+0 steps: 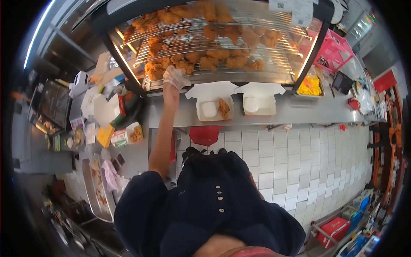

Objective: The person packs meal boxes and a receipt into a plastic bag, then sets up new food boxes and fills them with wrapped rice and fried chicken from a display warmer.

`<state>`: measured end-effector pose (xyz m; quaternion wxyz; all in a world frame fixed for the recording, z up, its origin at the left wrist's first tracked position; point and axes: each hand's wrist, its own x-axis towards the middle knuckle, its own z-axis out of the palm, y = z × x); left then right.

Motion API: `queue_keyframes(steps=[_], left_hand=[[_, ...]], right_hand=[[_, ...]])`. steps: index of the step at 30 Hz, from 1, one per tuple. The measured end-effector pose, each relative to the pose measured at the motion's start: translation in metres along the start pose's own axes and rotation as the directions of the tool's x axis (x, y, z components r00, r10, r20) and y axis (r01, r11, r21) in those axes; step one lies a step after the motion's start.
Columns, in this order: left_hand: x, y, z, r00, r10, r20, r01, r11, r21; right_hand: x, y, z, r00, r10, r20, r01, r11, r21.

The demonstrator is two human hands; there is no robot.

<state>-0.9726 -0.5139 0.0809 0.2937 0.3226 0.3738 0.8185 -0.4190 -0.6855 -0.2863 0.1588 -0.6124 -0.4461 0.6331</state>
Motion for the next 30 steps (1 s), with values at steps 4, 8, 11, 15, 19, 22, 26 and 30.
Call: queue_keyframes(steps=[4,8,11,15,19,22,26,30], left_hand=[[0.018,0.028,0.004,0.979,-0.196,0.059,0.204,0.904,-0.375],[0.034,0.023,0.001,0.956,-0.191,0.224,0.278,0.835,-0.476],[0.056,-0.009,-0.021,0.976,-0.216,-0.003,0.199,0.890,0.410],[0.106,-0.053,-0.016,0.847,0.103,0.521,-0.531,0.197,0.824],[0.118,-0.066,0.030,0.795,0.072,0.602,-0.596,-0.091,0.798],[0.120,-0.059,0.042,0.816,-0.121,0.565,-0.575,-0.075,0.815],[0.130,-0.066,0.044,0.796,-0.135,0.591,-0.596,0.004,0.803],[0.118,-0.046,0.059,0.778,-0.278,0.564,-0.595,-0.033,0.803]], right_hand=[[-0.002,-0.011,-0.006,0.997,-0.073,0.033,0.074,0.997,-0.039],[0.056,0.028,-0.018,0.710,-0.673,0.208,0.621,0.458,-0.637],[0.025,-0.050,-0.003,0.996,0.070,-0.051,-0.053,0.960,0.277],[0.035,-0.058,-0.005,0.980,0.199,-0.014,-0.185,0.933,0.310],[0.089,0.044,-0.015,0.743,-0.655,0.138,0.572,0.514,-0.640],[0.094,0.059,-0.020,0.745,-0.597,0.298,0.564,0.324,-0.760],[0.001,-0.052,0.002,0.925,0.352,-0.147,-0.301,0.910,0.286],[0.031,0.016,0.002,0.987,0.160,-0.021,-0.161,0.968,-0.193]])
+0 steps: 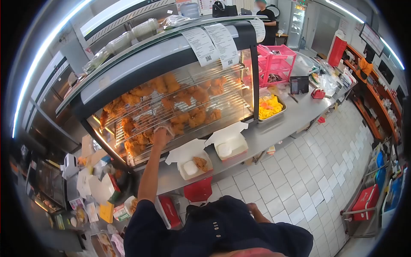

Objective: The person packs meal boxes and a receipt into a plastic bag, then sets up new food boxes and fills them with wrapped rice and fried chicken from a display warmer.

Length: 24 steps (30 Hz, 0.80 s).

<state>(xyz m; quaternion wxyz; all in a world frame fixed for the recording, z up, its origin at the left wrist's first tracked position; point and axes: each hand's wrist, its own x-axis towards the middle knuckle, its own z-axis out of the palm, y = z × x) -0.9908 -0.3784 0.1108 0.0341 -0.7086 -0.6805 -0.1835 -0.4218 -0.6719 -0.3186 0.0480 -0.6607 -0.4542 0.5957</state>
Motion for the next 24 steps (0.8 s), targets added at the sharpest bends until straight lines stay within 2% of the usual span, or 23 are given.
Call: queue_keyframes(steps=[1,2,3,4,6,8,10,11,12,13,14,15,16,17,18,19,20,21,22,23,24], left_hand=[[-0.002,-0.003,0.002,0.996,0.037,-0.077,-0.038,0.999,-0.012],[-0.004,-0.014,0.015,0.996,0.034,-0.081,-0.035,0.999,-0.011],[-0.005,-0.030,0.038,0.986,0.049,-0.159,-0.049,0.999,0.000],[-0.007,-0.039,0.050,0.970,0.060,-0.234,-0.058,0.998,0.012],[-0.017,-0.022,0.034,0.978,0.036,-0.204,-0.025,0.998,0.056],[-0.031,-0.017,0.030,0.987,-0.007,-0.160,0.023,0.995,0.097],[-0.043,-0.024,0.031,0.953,0.015,-0.302,-0.007,1.000,0.028],[-0.047,-0.026,0.030,0.955,-0.045,-0.292,0.040,0.999,-0.023],[-0.053,-0.025,0.028,0.955,-0.107,-0.278,0.090,0.993,-0.076],[-0.060,-0.020,0.019,0.938,-0.078,-0.339,0.036,0.991,-0.129],[-0.063,-0.019,0.013,0.948,-0.096,-0.305,0.038,0.981,-0.190],[-0.066,-0.018,0.007,0.956,-0.114,-0.270,0.044,0.967,-0.250],[-0.070,-0.024,0.007,0.977,-0.171,-0.129,0.122,0.941,-0.317],[-0.069,-0.027,0.006,0.969,-0.129,-0.210,0.057,0.946,-0.319],[-0.064,-0.031,0.005,0.976,-0.114,-0.185,0.059,0.957,-0.282],[-0.060,-0.036,0.005,0.982,-0.100,-0.161,0.058,0.968,-0.246],[-0.056,-0.039,0.007,0.993,-0.119,-0.024,0.113,0.978,-0.174],[-0.053,-0.037,0.008,0.991,-0.134,-0.008,0.130,0.975,-0.182],[-0.045,-0.032,0.002,0.996,-0.031,-0.088,0.026,0.998,-0.062],[-0.037,-0.031,0.001,0.984,0.085,-0.159,-0.074,0.995,0.071],[-0.030,-0.027,0.001,0.983,0.078,-0.164,-0.067,0.995,0.070]], right_hand=[[-0.010,-0.008,0.001,1.000,0.000,0.000,0.000,1.000,0.000],[-0.024,-0.024,-0.002,0.995,0.101,0.002,-0.100,0.980,0.171],[-0.035,-0.037,-0.004,0.980,0.201,0.004,-0.191,0.921,0.338],[-0.006,-0.005,0.004,0.998,0.043,-0.035,-0.034,0.969,0.243],[0.055,0.062,0.020,0.955,-0.276,-0.110,0.280,0.960,0.018],[0.015,0.020,0.005,0.945,-0.316,-0.090,0.324,0.940,0.103],[0.001,-0.012,-0.001,0.940,-0.335,-0.059,0.341,0.928,0.149],[-0.006,-0.029,-0.005,0.937,-0.345,-0.044,0.348,0.922,0.172],[-0.018,-0.049,-0.006,0.959,-0.269,-0.092,0.284,0.922,0.263],[-0.031,-0.057,-0.010,0.974,-0.183,-0.134,0.219,0.909,0.353],[-0.028,-0.055,-0.011,0.932,-0.320,-0.173,0.353,0.910,0.218],[-0.024,-0.041,-0.010,0.910,-0.387,-0.150,0.409,0.898,0.163],[-0.021,-0.028,-0.009,0.883,-0.452,-0.127,0.466,0.878,0.112],[0.001,-0.015,-0.010,0.880,-0.468,-0.075,0.474,0.868,0.145],[0.020,-0.001,-0.007,0.659,-0.738,-0.148,0.720,0.675,-0.162],[0.048,0.026,0.000,0.348,-0.931,-0.112,0.816,0.359,-0.453],[0.031,0.018,-0.005,0.628,-0.778,-0.011,0.741,0.603,-0.295],[0.017,-0.002,-0.016,0.823,-0.554,0.129,0.569,0.805,-0.169],[0.040,0.018,-0.014,0.609,-0.774,0.173,0.711,0.437,-0.552],[0.029,0.007,-0.015,0.609,-0.773,0.179,0.711,0.432,-0.554],[0.019,-0.004,-0.013,0.848,-0.529,0.043,0.525,0.823,-0.216]])
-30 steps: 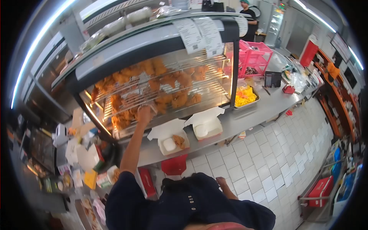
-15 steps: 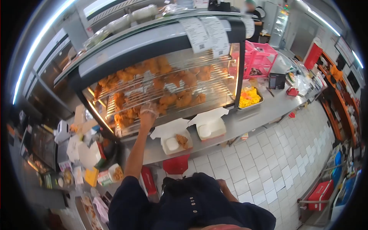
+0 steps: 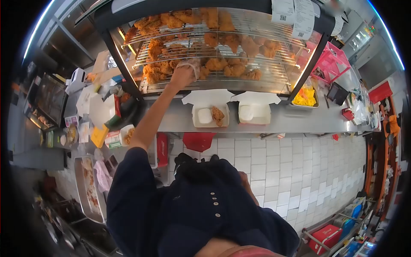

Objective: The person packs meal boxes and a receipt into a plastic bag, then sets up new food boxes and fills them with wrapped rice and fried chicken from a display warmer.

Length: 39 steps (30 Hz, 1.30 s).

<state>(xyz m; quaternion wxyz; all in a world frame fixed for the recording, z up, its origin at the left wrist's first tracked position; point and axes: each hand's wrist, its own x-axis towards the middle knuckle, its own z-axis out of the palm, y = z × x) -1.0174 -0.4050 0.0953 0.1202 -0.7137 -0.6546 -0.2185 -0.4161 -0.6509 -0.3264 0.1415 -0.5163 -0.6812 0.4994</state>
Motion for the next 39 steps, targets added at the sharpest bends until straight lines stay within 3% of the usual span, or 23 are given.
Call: queue_keyframes(steps=[2,5,8,11,13,14,15,17,18,20,21,23,25,27,29,32,33,34,35,36,37,38,39], left_hand=[[0.011,0.006,0.002,0.986,-0.043,0.158,0.021,0.990,0.142],[0.023,0.017,-0.009,0.969,-0.074,0.238,0.043,0.990,0.132],[0.035,0.024,-0.017,0.922,-0.124,0.366,0.023,0.963,0.269],[0.041,0.020,-0.011,0.887,-0.185,0.424,0.078,0.963,0.257],[0.032,0.016,-0.005,0.917,-0.127,0.379,0.038,0.972,0.232],[0.030,0.011,-0.001,0.940,-0.068,0.333,-0.005,0.977,0.214],[0.025,0.007,0.003,0.943,-0.062,0.327,-0.012,0.976,0.217],[0.013,0.006,0.008,0.973,-0.058,0.224,0.024,0.988,0.150],[0.008,0.007,0.006,0.975,-0.045,0.216,0.012,0.988,0.155],[-0.006,0.014,0.000,0.999,-0.017,0.041,0.010,0.988,0.154],[-0.012,0.016,-0.004,0.999,-0.007,0.039,0.001,0.988,0.157],[-0.022,0.028,-0.018,0.987,-0.015,-0.158,0.033,0.993,0.110],[-0.026,0.028,-0.028,0.980,-0.091,-0.179,0.106,0.992,0.074],[-0.044,0.011,-0.026,0.933,-0.353,-0.069,0.357,0.933,0.052],[-0.059,0.020,-0.054,0.916,-0.385,-0.110,0.393,0.917,0.069],[-0.087,0.031,-0.078,0.809,-0.585,0.059,0.579,0.775,-0.254],[-0.099,0.041,-0.080,0.772,-0.622,0.129,0.623,0.702,-0.344],[-0.104,0.063,-0.081,0.913,-0.404,-0.059,0.368,0.877,-0.310],[-0.108,0.089,-0.077,0.962,-0.151,-0.229,0.099,0.969,-0.225],[-0.112,0.111,-0.070,0.995,-0.091,-0.047,0.072,0.947,-0.314],[-0.110,0.132,-0.061,0.992,-0.012,0.125,0.061,0.916,-0.397],[-0.106,0.156,-0.046,0.996,0.066,0.066,-0.034,0.918,-0.395],[-0.102,0.177,-0.024,0.992,0.082,0.093,-0.033,0.897,-0.440]], right_hand=[[0.005,0.001,0.001,0.935,0.345,0.086,-0.351,0.854,0.384],[0.011,0.008,0.005,0.969,0.224,0.106,-0.247,0.857,0.451],[0.013,-0.015,0.001,0.940,0.336,0.060,-0.330,0.853,0.405],[0.015,0.001,0.006,0.956,0.278,0.096,-0.293,0.862,0.414],[0.014,-0.003,0.008,0.900,0.419,0.123,-0.400,0.677,0.618],[0.008,0.001,0.008,0.902,0.416,0.119,-0.394,0.677,0.621],[-0.002,0.005,0.009,0.989,0.142,-0.049,-0.105,0.887,0.450],[-0.006,-0.011,0.003,0.970,-0.181,-0.163,0.214,0.953,0.215],[-0.015,-0.037,-0.008,0.994,0.084,-0.069,-0.069,0.978,0.195],[-0.017,-0.052,-0.014,0.940,0.342,0.013,-0.339,0.927,0.159],[-0.023,-0.055,-0.016,0.950,0.311,0.023,-0.311,0.948,0.068],[-0.032,-0.064,-0.015,0.958,0.285,0.038,-0.284,0.959,-0.017],[-0.046,-0.081,-0.017,0.870,0.493,-0.025,-0.426,0.776,0.466],[-0.050,-0.078,-0.017,0.898,0.441,-0.011,-0.397,0.818,0.416],[-0.046,-0.068,-0.020,0.926,0.377,0.008,-0.353,0.859,0.371],[-0.032,-0.024,-0.005,0.947,0.315,0.064,-0.293,0.764,0.575],[-0.020,0.017,0.011,0.998,0.061,-0.027,-0.056,0.989,0.139],[-0.006,0.020,0.011,0.979,-0.206,0.003,0.194,0.916,-0.350],[0.001,0.022,0.010,0.979,-0.202,-0.017,0.184,0.917,-0.354],[-0.004,-0.002,0.008,0.997,-0.006,-0.078,0.005,1.000,-0.013],[-0.005,-0.020,0.012,0.979,0.193,-0.070,-0.159,0.928,0.336],[-0.002,-0.016,0.025,0.972,0.201,-0.122,-0.119,0.867,0.483],[-0.003,-0.015,0.031,0.971,0.207,-0.122,-0.124,0.868,0.481]])
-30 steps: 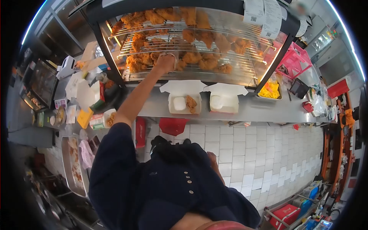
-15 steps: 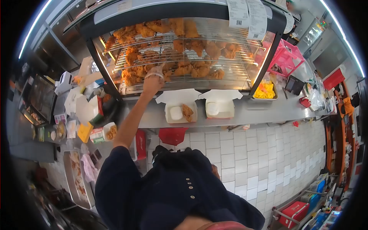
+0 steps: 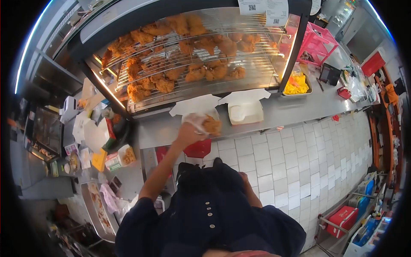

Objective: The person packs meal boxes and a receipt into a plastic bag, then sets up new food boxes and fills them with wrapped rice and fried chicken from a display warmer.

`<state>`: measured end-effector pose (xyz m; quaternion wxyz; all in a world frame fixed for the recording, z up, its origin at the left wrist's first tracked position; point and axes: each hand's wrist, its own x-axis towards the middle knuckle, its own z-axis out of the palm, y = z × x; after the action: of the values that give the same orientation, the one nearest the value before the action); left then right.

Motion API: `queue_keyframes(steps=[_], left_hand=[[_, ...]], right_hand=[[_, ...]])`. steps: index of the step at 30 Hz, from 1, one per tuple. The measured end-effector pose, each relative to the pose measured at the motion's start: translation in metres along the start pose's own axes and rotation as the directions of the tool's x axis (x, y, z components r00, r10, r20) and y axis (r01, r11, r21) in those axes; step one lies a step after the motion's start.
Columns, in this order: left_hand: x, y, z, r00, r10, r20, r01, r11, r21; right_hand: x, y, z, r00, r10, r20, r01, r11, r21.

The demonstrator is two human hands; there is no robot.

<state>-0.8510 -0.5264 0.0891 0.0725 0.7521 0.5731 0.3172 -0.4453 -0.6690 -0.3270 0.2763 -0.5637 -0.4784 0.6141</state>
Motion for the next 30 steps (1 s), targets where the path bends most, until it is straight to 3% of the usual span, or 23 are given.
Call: queue_keyframes(steps=[2,5,8,10,13,14,16,17,18,20,21,23,24,25,27,28,29,30], left_hand=[[0.025,0.016,0.052,0.991,-0.067,0.119,0.085,0.985,-0.152],[0.081,0.046,0.093,0.991,-0.035,0.130,0.045,0.996,-0.074],[0.118,0.026,0.156,0.996,0.065,0.066,-0.062,0.997,-0.043],[0.126,0.012,0.185,0.972,0.170,0.162,-0.199,0.963,0.180],[0.119,0.016,0.187,0.963,0.128,0.236,-0.181,0.959,0.218],[0.108,0.023,0.176,0.965,0.111,0.239,-0.164,0.963,0.213],[0.071,0.036,0.139,0.996,0.084,0.008,-0.084,0.996,0.004],[0.047,0.044,0.117,0.998,0.019,-0.061,-0.017,0.999,0.032],[0.018,0.043,0.102,0.996,-0.040,-0.078,0.045,0.997,0.064],[-0.045,0.037,0.070,0.974,-0.153,-0.164,0.146,0.988,-0.056],[-0.085,0.027,0.054,0.947,-0.314,-0.071,0.297,0.937,-0.187],[-0.139,0.013,-0.016,0.852,-0.480,-0.206,0.472,0.877,-0.093],[-0.144,0.010,-0.055,0.666,-0.673,-0.321,0.663,0.731,-0.158],[-0.183,-0.038,-0.082,0.560,-0.668,-0.490,0.699,0.699,-0.153],[-0.207,-0.100,-0.174,0.551,-0.357,-0.755,0.601,0.797,0.062],[-0.194,-0.116,-0.205,0.202,-0.382,-0.902,0.554,0.804,-0.217],[-0.217,-0.150,-0.251,0.233,-0.648,-0.725,0.936,0.352,-0.014],[-0.231,-0.191,-0.272,0.385,-0.596,-0.705,0.796,0.601,-0.073]], right_hand=[[0.014,-0.007,0.004,0.993,0.073,0.096,-0.063,0.993,-0.101],[0.007,-0.029,0.019,0.987,0.151,-0.056,-0.153,0.988,-0.034],[-0.021,-0.071,0.023,0.985,0.131,-0.109,-0.129,0.991,0.024],[-0.030,-0.023,0.019,0.984,0.147,-0.103,-0.141,0.988,0.064],[-0.051,0.027,0.011,0.981,0.176,-0.082,-0.168,0.981,0.098],[-0.056,0.026,0.008,0.979,0.193,-0.072,-0.187,0.979,0.079],[-0.063,0.018,0.001,0.972,0.230,-0.049,-0.229,0.973,0.024],[-0.065,0.014,-0.004,0.968,0.250,-0.028,-0.250,0.968,0.000],[-0.064,0.012,-0.008,0.964,0.265,0.004,-0.265,0.964,-0.029],[-0.061,0.009,-0.020,0.949,0.305,0.084,-0.297,0.950,-0.092],[-0.056,0.007,-0.026,0.938,0.324,0.125,-0.309,0.943,-0.126],[-0.040,-0.004,-0.036,0.907,0.371,0.198,-0.334,0.922,-0.198],[-0.031,-0.010,-0.039,0.894,0.388,0.226,-0.339,0.913,-0.227],[-0.020,-0.018,-0.039,0.880,0.405,0.247,-0.342,0.903,-0.261],[0.004,-0.035,-0.043,0.849,0.441,0.291,-0.340,0.878,-0.337],[0.017,-0.047,-0.041,0.831,0.466,0.304,-0.345,0.860,-0.376],[0.034,-0.064,-0.037,0.802,0.514,0.303,-0.374,0.829,-0.416],[0.050,-0.080,-0.030,0.770,0.568,0.289,-0.411,0.789,-0.456]])
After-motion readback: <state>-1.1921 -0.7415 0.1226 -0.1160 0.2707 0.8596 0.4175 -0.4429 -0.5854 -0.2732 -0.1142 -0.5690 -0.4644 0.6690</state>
